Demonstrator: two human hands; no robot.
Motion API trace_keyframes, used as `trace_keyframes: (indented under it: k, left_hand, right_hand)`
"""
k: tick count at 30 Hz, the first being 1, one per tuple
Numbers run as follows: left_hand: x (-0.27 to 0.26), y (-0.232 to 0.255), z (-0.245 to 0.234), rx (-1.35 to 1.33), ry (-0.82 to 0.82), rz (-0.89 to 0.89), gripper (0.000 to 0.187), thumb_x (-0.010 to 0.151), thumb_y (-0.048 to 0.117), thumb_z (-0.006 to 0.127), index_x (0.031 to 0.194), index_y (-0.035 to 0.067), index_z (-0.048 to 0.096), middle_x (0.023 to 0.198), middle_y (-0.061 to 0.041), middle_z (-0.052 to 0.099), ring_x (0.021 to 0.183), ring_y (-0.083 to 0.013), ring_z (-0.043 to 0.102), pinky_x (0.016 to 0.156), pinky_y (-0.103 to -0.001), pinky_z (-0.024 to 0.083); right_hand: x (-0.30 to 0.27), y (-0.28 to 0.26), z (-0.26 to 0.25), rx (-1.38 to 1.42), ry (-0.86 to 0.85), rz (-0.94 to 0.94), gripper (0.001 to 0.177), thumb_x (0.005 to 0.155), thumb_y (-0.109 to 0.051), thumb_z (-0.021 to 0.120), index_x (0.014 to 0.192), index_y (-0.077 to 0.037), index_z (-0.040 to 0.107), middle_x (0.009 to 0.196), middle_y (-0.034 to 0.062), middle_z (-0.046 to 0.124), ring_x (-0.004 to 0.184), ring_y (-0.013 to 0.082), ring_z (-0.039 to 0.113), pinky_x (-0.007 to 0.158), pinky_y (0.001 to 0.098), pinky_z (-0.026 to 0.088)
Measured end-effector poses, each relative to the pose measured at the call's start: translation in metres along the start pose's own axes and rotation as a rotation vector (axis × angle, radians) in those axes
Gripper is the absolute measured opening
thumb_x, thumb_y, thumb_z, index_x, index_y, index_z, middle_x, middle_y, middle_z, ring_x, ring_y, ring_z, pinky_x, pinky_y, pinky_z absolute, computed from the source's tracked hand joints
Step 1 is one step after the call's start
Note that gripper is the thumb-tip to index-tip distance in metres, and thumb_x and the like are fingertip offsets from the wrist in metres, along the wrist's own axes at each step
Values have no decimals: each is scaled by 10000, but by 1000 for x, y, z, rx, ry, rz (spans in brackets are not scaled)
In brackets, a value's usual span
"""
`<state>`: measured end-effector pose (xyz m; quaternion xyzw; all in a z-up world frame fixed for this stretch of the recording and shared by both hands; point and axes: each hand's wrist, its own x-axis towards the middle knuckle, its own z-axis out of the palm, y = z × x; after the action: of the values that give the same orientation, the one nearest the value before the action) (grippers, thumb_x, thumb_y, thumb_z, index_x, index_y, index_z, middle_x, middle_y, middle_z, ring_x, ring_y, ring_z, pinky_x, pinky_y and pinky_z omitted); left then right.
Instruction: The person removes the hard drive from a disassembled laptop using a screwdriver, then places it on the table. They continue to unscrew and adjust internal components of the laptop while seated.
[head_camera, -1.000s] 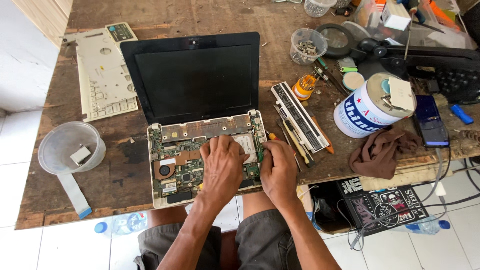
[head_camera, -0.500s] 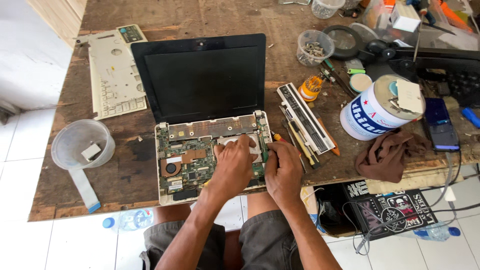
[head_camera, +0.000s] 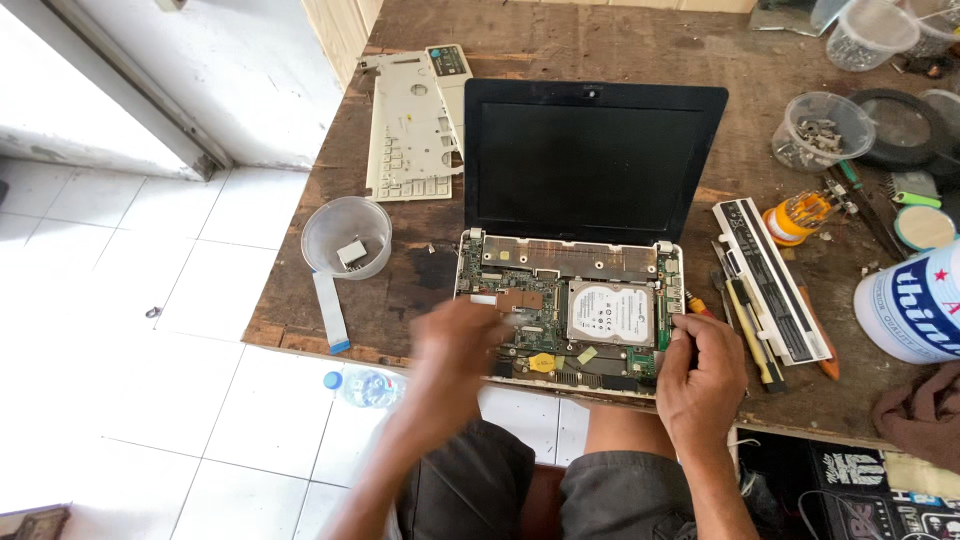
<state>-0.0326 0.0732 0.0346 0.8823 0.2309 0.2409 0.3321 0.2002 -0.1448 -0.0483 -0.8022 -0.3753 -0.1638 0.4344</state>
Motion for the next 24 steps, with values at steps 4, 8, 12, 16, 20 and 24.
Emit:
trace_keyframes:
  k: [4,8,12,16,20,24]
  left_hand:
    - [-59,-138,-35,-480,342,-294,422,984,25,460,1259,97,773,1114,-59,846,948,-173,812,770,-289,652]
    - [-43,-118,-110,-220,682,-604,161,1158,170,727,1293,87,704,966,-22,696,787,-114,587,662,-299,467]
    - [-21,-139,-117,55,582,-636,317,1083,196,773,1334,5,737,930,-100,745,826,-217,662,794,-433,546]
    - [-25,-147,-100,181,483,-599,395,1132,334,735,1332,0,800,1177,-181,807,993,-331,729,889,-491,565]
    - [-37,-123,-61,317,700,-143,182,1141,-34,701,1304,-42,781,1181,-168,725,966,-327,596,905,-481,521]
    - [4,-15,-10,263,161,-187,100,958,90,680,1019,156,725,721,-67,593,670,-272,498,619,-498,374]
  right_hand:
    - [0,0,1,25,-17,29,206,1177,-70,614,1316,13,742,1327,210,687,1265,424,650,1076,599,613]
    - [6,-6,-1,-29,43,-71,195,1121,2,607,1209,32,779,1190,217,740,1155,419,697,1059,543,569]
    - [12,-9,-2,-28,64,-82,205,1057,32,602,1154,-2,780,1140,184,767,1106,389,712,1030,496,554]
    - [4,0,-1,-13,23,-10,215,1134,-98,599,1258,-35,763,1246,181,725,1213,417,685,1074,577,578]
    - [6,-3,2,-9,46,-13,195,1098,-21,608,1211,-3,767,1200,180,746,1154,372,699,1038,509,594]
    - [9,-6,0,-2,55,-42,203,1078,2,596,1199,4,759,1170,179,758,1130,373,709,1036,502,560]
